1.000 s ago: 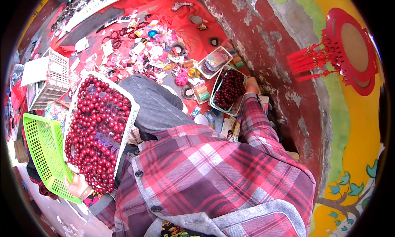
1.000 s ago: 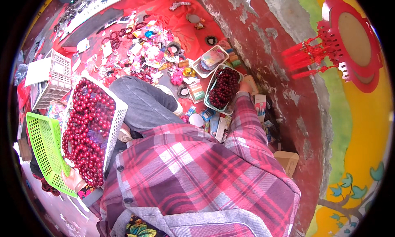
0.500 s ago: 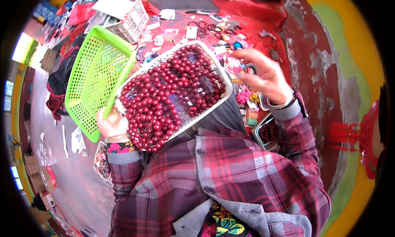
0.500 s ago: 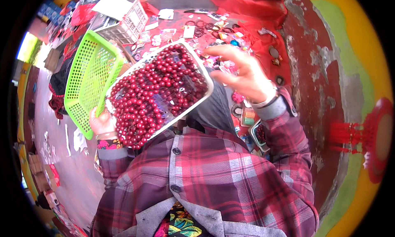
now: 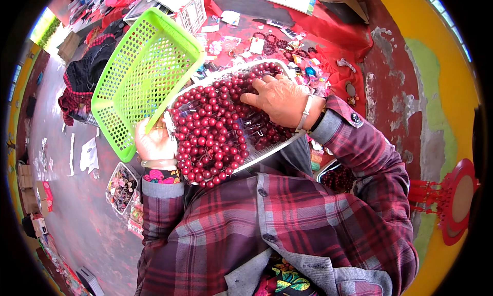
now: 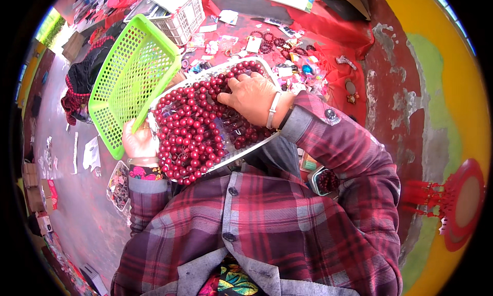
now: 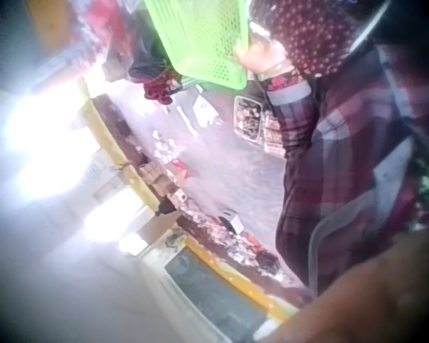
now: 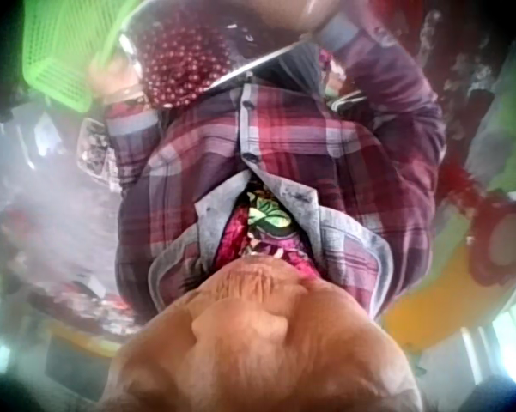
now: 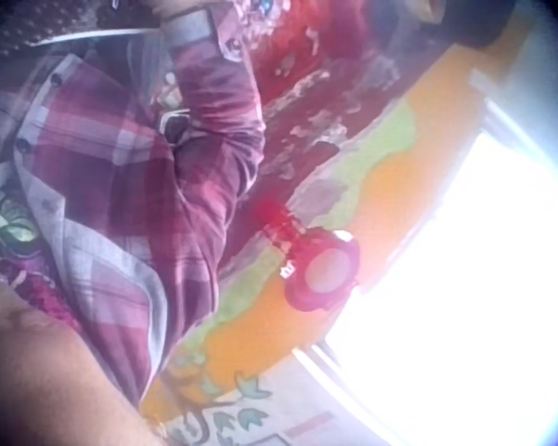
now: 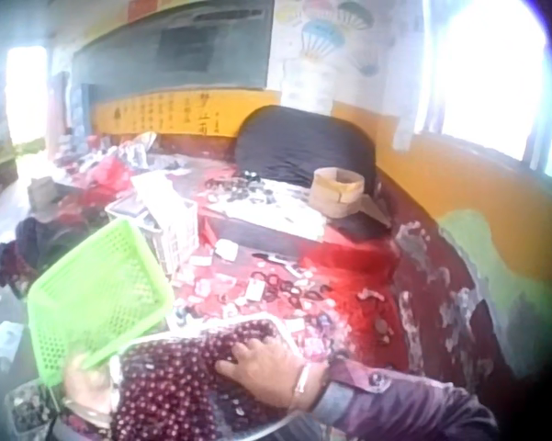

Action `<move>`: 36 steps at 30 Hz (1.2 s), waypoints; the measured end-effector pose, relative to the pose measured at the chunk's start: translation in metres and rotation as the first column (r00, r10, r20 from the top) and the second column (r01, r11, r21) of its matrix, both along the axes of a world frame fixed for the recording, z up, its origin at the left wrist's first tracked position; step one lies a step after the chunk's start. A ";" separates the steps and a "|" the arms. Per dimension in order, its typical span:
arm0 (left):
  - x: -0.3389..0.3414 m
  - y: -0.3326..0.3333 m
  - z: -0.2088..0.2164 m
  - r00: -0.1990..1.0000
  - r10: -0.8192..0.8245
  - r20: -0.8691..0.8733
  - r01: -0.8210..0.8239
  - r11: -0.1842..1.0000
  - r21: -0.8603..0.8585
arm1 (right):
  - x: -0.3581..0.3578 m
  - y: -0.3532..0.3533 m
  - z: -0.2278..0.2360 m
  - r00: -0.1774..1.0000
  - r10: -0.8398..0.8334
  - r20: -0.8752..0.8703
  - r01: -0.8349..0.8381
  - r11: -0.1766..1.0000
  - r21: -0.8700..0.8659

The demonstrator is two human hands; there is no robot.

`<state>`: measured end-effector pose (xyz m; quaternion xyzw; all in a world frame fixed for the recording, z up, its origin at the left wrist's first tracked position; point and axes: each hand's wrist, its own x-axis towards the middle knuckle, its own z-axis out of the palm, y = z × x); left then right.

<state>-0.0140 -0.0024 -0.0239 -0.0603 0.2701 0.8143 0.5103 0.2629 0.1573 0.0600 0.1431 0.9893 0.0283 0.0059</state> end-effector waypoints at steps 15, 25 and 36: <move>0.003 0.001 0.002 1.000 0.015 -0.008 -0.015 1.000 -0.002 | -0.004 0.009 -0.004 0.999 0.040 -0.031 -0.046 0.978 -0.204; 0.001 0.001 -0.002 0.999 0.041 -0.019 -0.041 0.999 0.003 | 0.009 -0.001 -0.014 0.990 -0.023 -0.141 0.011 0.996 -0.088; 0.003 0.001 0.002 0.999 0.049 -0.019 -0.049 0.999 0.001 | 0.020 0.030 -0.003 0.792 -0.379 -0.478 0.056 0.826 -0.561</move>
